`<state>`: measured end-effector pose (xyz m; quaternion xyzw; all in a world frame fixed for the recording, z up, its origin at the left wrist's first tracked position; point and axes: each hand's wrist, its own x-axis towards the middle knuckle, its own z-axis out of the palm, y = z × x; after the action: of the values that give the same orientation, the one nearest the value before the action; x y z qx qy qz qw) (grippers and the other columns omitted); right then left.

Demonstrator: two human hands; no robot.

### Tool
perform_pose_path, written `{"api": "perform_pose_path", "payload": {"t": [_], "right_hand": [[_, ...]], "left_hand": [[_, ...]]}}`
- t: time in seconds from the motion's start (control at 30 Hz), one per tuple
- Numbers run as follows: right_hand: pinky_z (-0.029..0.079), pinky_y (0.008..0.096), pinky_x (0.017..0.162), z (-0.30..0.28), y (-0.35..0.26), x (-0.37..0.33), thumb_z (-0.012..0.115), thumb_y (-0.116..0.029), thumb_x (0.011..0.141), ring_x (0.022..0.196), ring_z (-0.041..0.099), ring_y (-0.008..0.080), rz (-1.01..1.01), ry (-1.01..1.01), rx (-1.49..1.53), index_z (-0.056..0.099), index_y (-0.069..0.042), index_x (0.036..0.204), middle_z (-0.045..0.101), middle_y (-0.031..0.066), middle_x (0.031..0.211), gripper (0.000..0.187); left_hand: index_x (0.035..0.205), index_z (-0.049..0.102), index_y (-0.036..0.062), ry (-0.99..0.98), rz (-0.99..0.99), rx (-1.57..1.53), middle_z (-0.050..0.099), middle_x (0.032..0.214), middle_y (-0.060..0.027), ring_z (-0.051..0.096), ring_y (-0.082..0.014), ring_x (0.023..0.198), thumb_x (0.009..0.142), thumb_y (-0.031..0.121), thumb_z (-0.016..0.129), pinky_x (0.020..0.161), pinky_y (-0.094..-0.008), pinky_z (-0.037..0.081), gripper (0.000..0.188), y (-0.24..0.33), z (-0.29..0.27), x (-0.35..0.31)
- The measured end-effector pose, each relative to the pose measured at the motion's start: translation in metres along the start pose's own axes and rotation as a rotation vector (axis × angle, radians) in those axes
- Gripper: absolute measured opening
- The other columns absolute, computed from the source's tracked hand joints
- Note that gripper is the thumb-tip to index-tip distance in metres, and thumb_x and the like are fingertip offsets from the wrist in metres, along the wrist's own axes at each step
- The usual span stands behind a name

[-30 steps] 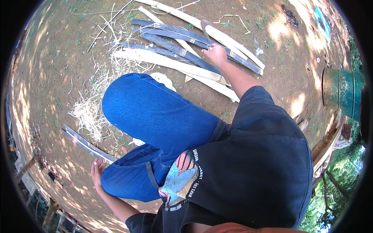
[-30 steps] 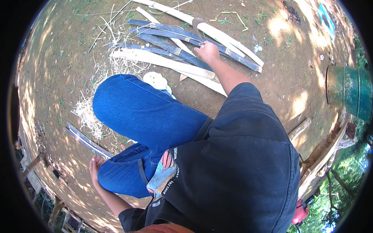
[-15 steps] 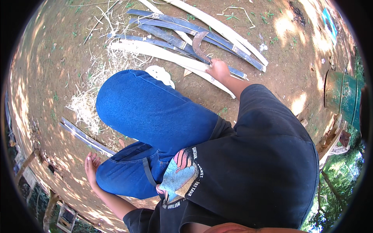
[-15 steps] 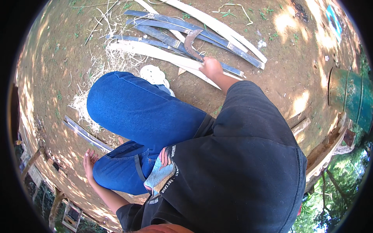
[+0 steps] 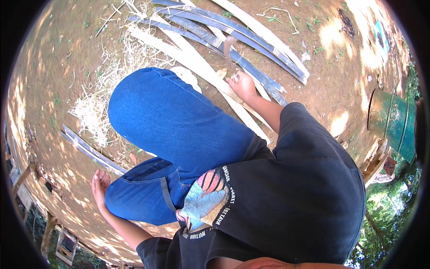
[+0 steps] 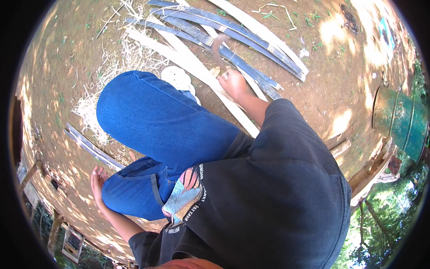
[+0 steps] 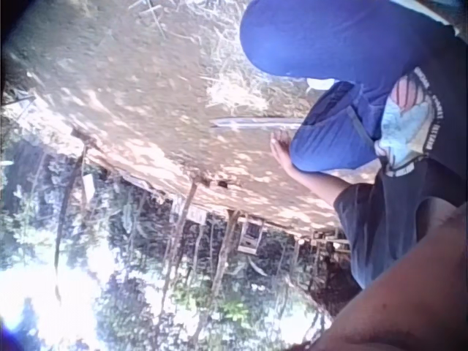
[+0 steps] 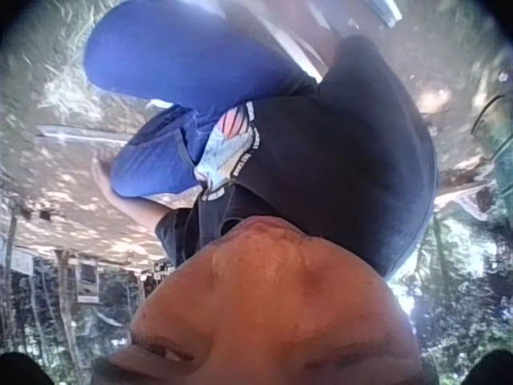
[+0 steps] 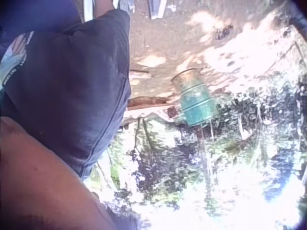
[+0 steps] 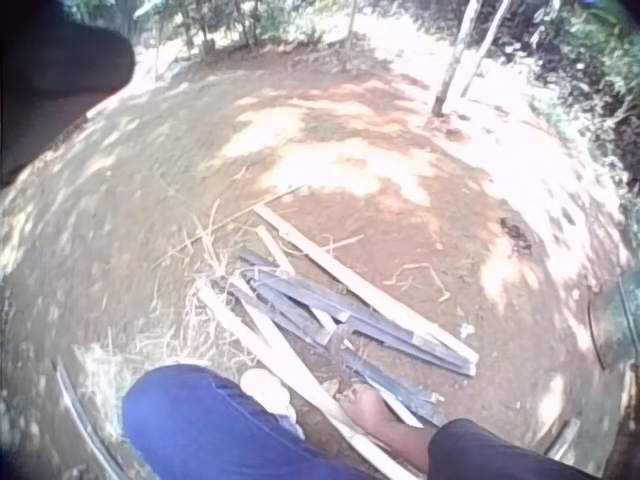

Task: The person scrapes a long piece of bamboo with a sickle by hand, removing the outer layer and then picking up another strip to repeat the process.

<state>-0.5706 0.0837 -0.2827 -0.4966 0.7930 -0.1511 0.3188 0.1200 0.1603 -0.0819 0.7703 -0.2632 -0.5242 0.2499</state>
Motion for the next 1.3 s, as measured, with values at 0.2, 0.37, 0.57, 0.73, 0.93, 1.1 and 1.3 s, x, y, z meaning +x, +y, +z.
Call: {"api": "perform_pose_path", "payload": {"t": [0.2, 0.37, 0.57, 0.73, 0.93, 1.1, 1.3], "right_hand": [[0.052, 0.0449, 0.079, 0.011, -0.057, 0.094, 0.074, -0.03, 0.08, 0.087, 0.065, 0.0369, -0.108, 0.122, 0.024, 0.064, -0.003, 0.091, 0.068, 0.0195, 0.09, 0.031], [0.052, 0.0439, 0.084, 0.036, -0.129, 0.167, 0.073, -0.028, 0.079, 0.094, 0.066, 0.0347, -0.195, -0.002, -0.126, 0.067, -0.005, 0.098, 0.07, 0.0187, 0.096, 0.03], [0.051, 0.0449, 0.088, 0.085, -0.178, 0.223, 0.073, -0.025, 0.077, 0.098, 0.065, 0.036, -0.231, -0.01, -0.216, 0.068, -0.01, 0.108, 0.07, 0.0163, 0.104, 0.034], [0.053, 0.0435, 0.086, 0.101, -0.178, 0.227, 0.069, -0.019, 0.082, 0.097, 0.068, 0.0345, -0.148, 0.001, -0.237, 0.067, -0.014, 0.117, 0.07, 0.0164, 0.107, 0.035], [0.052, 0.0479, 0.083, 0.096, -0.186, 0.224, 0.073, -0.022, 0.078, 0.095, 0.066, 0.0406, -0.192, 0.069, -0.303, 0.065, 0.0, 0.101, 0.07, 0.0226, 0.097, 0.033], [0.051, 0.0454, 0.074, 0.069, -0.16, 0.256, 0.075, -0.019, 0.074, 0.08, 0.068, 0.0371, -0.324, 0.051, -0.189, 0.064, 0.0, 0.092, 0.07, 0.0193, 0.083, 0.028], [0.047, 0.0319, 0.05, -0.05, -0.206, 0.23, 0.077, -0.01, 0.076, 0.052, 0.057, 0.0151, -0.288, -0.333, 0.123, 0.053, -0.007, 0.077, 0.056, 0.0043, 0.061, 0.024]], "left_hand": [[0.142, 0.047, 0.0089, 0.019, -0.023, -0.026, 0.063, 0.123, -0.007, 0.061, -0.0158, 0.101, 0.104, 0.041, 0.047, 0.089, -0.0309, 0.048, 0.05, -0.001, 0.002, 0.008], [0.141, 0.047, 0.0079, -0.014, -0.052, -0.042, 0.063, 0.123, -0.0076, 0.062, -0.0167, 0.1, 0.103, 0.042, 0.047, 0.089, -0.0316, 0.049, 0.051, -0.001, 0.005, 0.01], [0.14, 0.049, 0.0067, 0.048, -0.115, -0.045, 0.064, 0.12, -0.0108, 0.064, -0.021, 0.105, 0.103, 0.04, 0.048, 0.092, -0.0349, 0.051, 0.05, 0.003, 0.018, -0.007], [0.132, 0.054, 0.0067, 0.04, -0.123, -0.106, 0.066, 0.114, -0.0095, 0.065, -0.0213, 0.102, 0.103, 0.033, 0.05, 0.092, -0.0358, 0.052, 0.04, 0.005, 0.008, 0.0], [0.13, 0.055, 0.0087, 0.074, -0.135, -0.071, 0.064, 0.112, -0.0056, 0.064, -0.0155, 0.096, 0.104, 0.036, 0.048, 0.089, -0.0327, 0.052, 0.038, 0.015, 0.009, -0.004], [0.129, 0.056, 0.0072, 0.026, -0.057, -0.102, 0.063, 0.11, -0.0056, 0.063, -0.0149, 0.095, 0.104, 0.036, 0.048, 0.089, -0.0326, 0.052, 0.039, 0.015, 0.013, 0.005], [0.128, 0.055, 0.0059, 0.01, 0.016, -0.154, 0.063, 0.109, -0.0062, 0.064, -0.0152, 0.095, 0.104, 0.035, 0.049, 0.089, -0.0326, 0.054, 0.039, 0.008, 0.018, -0.001]]}}
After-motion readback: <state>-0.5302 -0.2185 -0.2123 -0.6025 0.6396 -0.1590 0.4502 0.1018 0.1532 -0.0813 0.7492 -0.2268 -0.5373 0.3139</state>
